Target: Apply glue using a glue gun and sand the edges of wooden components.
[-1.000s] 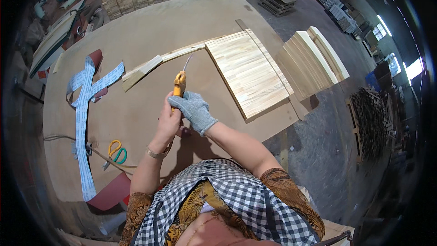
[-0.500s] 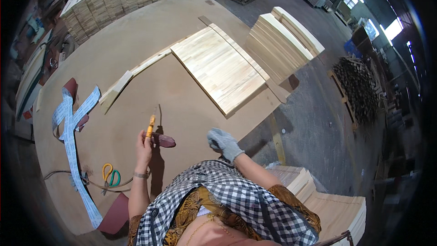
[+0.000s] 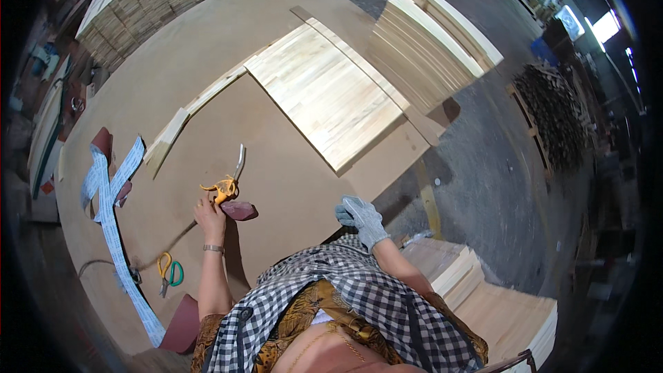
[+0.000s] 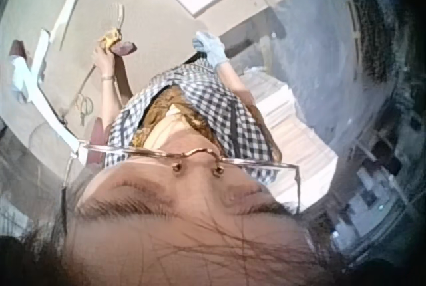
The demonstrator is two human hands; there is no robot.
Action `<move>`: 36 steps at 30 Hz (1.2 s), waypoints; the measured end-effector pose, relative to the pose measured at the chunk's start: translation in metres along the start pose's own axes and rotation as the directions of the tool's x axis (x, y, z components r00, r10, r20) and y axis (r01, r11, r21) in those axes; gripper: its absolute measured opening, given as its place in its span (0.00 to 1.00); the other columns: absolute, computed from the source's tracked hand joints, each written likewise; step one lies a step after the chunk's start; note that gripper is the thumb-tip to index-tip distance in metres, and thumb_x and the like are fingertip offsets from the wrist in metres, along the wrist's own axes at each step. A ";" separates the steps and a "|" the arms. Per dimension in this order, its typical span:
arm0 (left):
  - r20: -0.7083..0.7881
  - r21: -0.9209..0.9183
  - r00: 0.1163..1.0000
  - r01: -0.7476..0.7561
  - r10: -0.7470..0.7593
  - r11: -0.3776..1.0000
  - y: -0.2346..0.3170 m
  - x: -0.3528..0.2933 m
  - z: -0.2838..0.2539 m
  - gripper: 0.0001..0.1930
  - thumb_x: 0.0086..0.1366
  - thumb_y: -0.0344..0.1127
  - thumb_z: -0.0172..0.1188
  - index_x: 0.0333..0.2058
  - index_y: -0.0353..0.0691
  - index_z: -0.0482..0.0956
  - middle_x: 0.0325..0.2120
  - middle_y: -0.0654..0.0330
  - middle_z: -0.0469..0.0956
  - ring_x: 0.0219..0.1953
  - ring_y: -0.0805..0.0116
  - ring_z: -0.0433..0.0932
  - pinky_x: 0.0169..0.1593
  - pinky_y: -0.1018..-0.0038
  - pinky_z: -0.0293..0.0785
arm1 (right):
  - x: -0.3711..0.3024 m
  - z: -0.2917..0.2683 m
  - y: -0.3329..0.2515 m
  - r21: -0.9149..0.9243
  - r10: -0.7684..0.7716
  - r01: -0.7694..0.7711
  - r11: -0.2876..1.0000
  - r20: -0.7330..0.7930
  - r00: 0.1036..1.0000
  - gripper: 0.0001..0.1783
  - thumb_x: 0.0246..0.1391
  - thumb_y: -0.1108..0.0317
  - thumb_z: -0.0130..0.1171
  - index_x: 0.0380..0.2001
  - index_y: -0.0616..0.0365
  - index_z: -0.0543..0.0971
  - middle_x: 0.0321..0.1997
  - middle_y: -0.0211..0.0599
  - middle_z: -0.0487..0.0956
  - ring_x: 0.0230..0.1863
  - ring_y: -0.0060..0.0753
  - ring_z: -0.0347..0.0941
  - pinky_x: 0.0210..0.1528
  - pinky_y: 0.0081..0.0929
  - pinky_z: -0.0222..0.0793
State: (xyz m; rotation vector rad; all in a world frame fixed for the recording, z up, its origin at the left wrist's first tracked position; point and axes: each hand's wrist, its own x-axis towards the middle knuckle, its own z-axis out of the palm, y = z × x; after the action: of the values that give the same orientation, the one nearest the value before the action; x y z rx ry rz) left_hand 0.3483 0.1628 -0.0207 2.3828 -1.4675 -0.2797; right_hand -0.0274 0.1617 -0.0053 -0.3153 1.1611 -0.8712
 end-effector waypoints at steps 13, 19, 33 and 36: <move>-0.131 -0.020 0.881 -0.460 0.454 0.888 0.194 0.183 0.023 0.21 0.50 0.29 0.55 0.45 0.35 0.68 0.44 0.48 0.68 0.48 0.49 0.65 0.52 0.59 0.60 | 0.067 -0.016 -0.106 -0.150 0.165 -0.162 0.975 0.008 0.986 0.19 0.52 0.58 0.56 0.42 0.60 0.72 0.36 0.39 0.76 0.32 0.31 0.74 0.36 0.27 0.72; -0.143 -0.054 0.891 -0.441 0.430 0.896 0.275 0.281 0.073 0.23 0.52 0.36 0.55 0.47 0.34 0.68 0.43 0.47 0.70 0.49 0.49 0.65 0.52 0.60 0.63 | 0.103 -0.034 -0.145 -0.373 0.370 -0.326 0.869 0.052 0.928 0.21 0.52 0.51 0.55 0.37 0.60 0.74 0.34 0.36 0.76 0.32 0.28 0.73 0.35 0.24 0.69; 0.230 -0.084 0.962 -0.134 0.150 0.987 0.327 0.366 0.140 0.24 0.56 0.54 0.49 0.36 0.34 0.72 0.33 0.47 0.74 0.42 0.49 0.71 0.46 0.60 0.65 | 0.120 -0.034 -0.170 -0.888 0.279 0.054 0.457 0.201 0.939 0.32 0.50 0.42 0.51 0.42 0.62 0.74 0.39 0.47 0.77 0.43 0.45 0.72 0.45 0.33 0.65; 0.050 -0.032 0.987 -0.149 0.151 0.988 0.328 0.359 0.132 0.25 0.57 0.56 0.47 0.32 0.35 0.73 0.31 0.49 0.74 0.40 0.50 0.71 0.43 0.60 0.65 | 0.117 -0.028 -0.167 -0.837 0.310 -0.169 0.520 0.000 0.951 0.29 0.51 0.43 0.50 0.40 0.59 0.75 0.37 0.45 0.78 0.40 0.47 0.73 0.43 0.35 0.66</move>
State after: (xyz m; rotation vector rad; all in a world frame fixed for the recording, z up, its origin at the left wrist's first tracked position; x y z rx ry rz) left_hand 0.1943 -0.3176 -0.0187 2.2442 -1.6452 -0.3256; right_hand -0.1097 -0.0262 0.0115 -0.9656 1.3773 0.0371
